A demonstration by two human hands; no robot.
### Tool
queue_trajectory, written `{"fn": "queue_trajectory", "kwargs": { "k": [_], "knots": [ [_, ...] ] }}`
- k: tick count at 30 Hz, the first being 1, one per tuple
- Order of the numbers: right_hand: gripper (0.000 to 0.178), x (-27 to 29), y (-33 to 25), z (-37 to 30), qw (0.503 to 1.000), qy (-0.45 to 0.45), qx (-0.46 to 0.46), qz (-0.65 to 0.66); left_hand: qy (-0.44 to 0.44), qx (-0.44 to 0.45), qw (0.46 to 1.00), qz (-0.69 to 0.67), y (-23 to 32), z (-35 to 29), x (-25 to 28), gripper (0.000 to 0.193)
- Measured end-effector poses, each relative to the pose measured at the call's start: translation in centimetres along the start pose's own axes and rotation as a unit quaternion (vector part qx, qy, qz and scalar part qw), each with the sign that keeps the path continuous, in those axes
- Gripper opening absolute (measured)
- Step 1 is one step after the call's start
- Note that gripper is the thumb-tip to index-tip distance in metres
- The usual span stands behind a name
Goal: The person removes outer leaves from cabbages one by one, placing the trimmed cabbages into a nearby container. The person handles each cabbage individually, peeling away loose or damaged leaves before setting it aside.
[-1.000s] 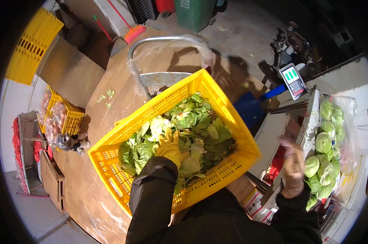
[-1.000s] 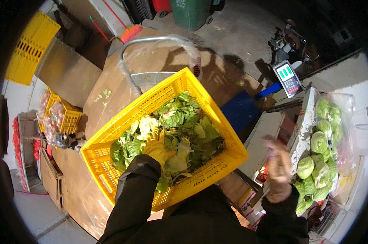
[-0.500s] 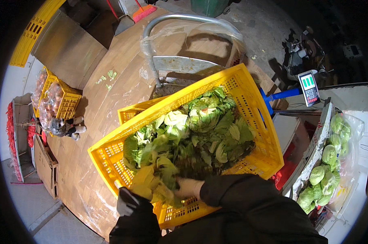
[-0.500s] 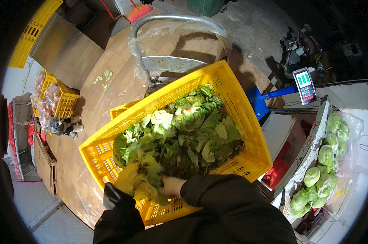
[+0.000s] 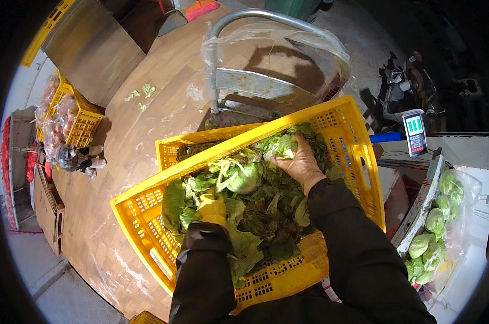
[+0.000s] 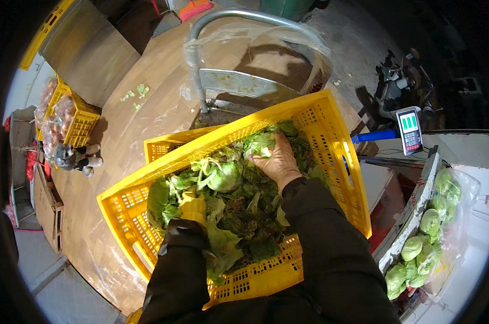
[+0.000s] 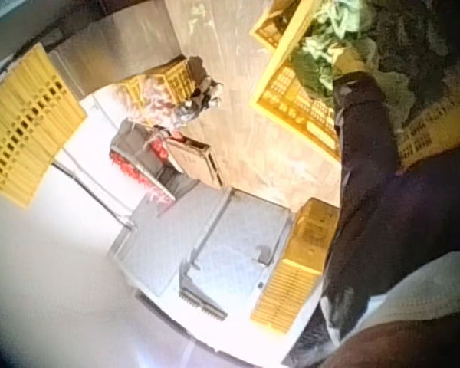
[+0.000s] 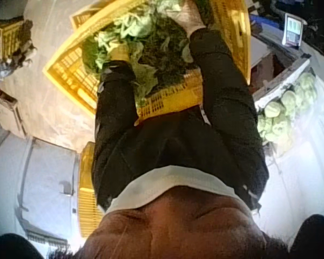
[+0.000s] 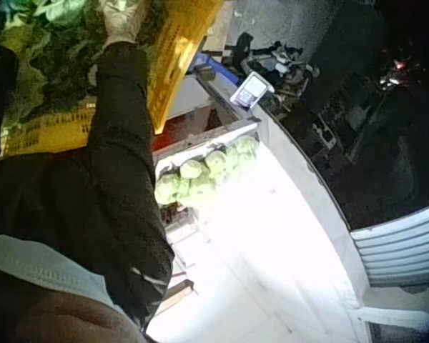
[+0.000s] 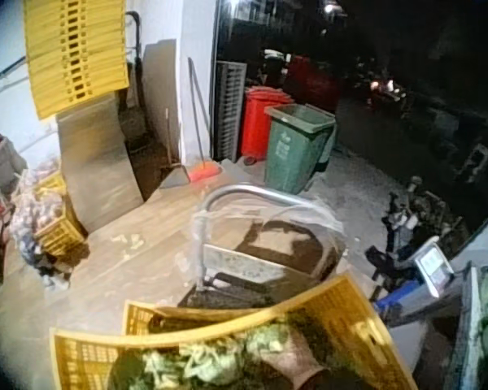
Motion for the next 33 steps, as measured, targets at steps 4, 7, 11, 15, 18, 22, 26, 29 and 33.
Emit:
{"fn": "queue_trajectory", "kwargs": {
  "k": [4, 7, 11, 15, 18, 22, 26, 29, 33],
  "knots": [
    [0.074, -3.0, 5.0, 0.6, 0.97, -0.012, -0.091, 0.226, 0.153, -0.057, 0.986, -0.038, -0.3, -0.7, 2.8, 0.063],
    [0.059, -3.3, 7.5, -1.0, 0.96, -0.007, -0.088, 0.267, 0.298, 0.013, 0.94, -0.164, 0.7, -5.9, 6.7, 0.05],
    [0.05, -1.9, 8.4, -4.9, 0.976, -0.031, -0.076, 0.203, 0.317, -0.378, 0.767, -0.41, 6.7, -12.4, 10.5, 0.044],
    [0.047, -4.2, 8.4, -8.5, 0.958, -0.205, -0.146, 0.137, -0.149, -0.02, 0.574, -0.805, 10.4, -4.8, -0.8, 0.053],
    [0.048, -5.7, 10.9, -10.5, 0.893, -0.257, -0.342, 0.139, -0.244, 0.137, 0.38, -0.882, 10.7, 0.0, -8.1, 0.055],
    [0.054, -4.5, 8.6, -10.0, 0.823, -0.128, -0.235, 0.502, -0.201, 0.116, 0.451, -0.862, 9.2, -0.1, -9.8, 0.05],
    [0.061, -1.3, 3.6, -11.6, 0.819, -0.145, -0.067, 0.551, -0.153, 0.017, 0.565, -0.811, 8.4, -5.9, -2.9, 0.046],
    [0.049, -1.8, 2.3, -13.3, 0.522, -0.068, -0.369, 0.766, -0.091, -0.065, 0.641, -0.76, 7.3, -11.5, 4.1, 0.042],
    [0.038, 3.2, -2.4, -15.1, 0.444, -0.091, -0.212, 0.866, -0.012, -0.134, 0.68, -0.72, 5.0, -19.0, 12.3, 0.042]
  ]
}}
Point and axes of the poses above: each hand's wrist, its own z-axis towards the middle knuckle, its own x-axis out of the back of the hand, y = z × x, the point moved 7 cm from there along z, towards the middle knuckle, and after that the axes turned 7 degrees about y, right-handed, at the moved point
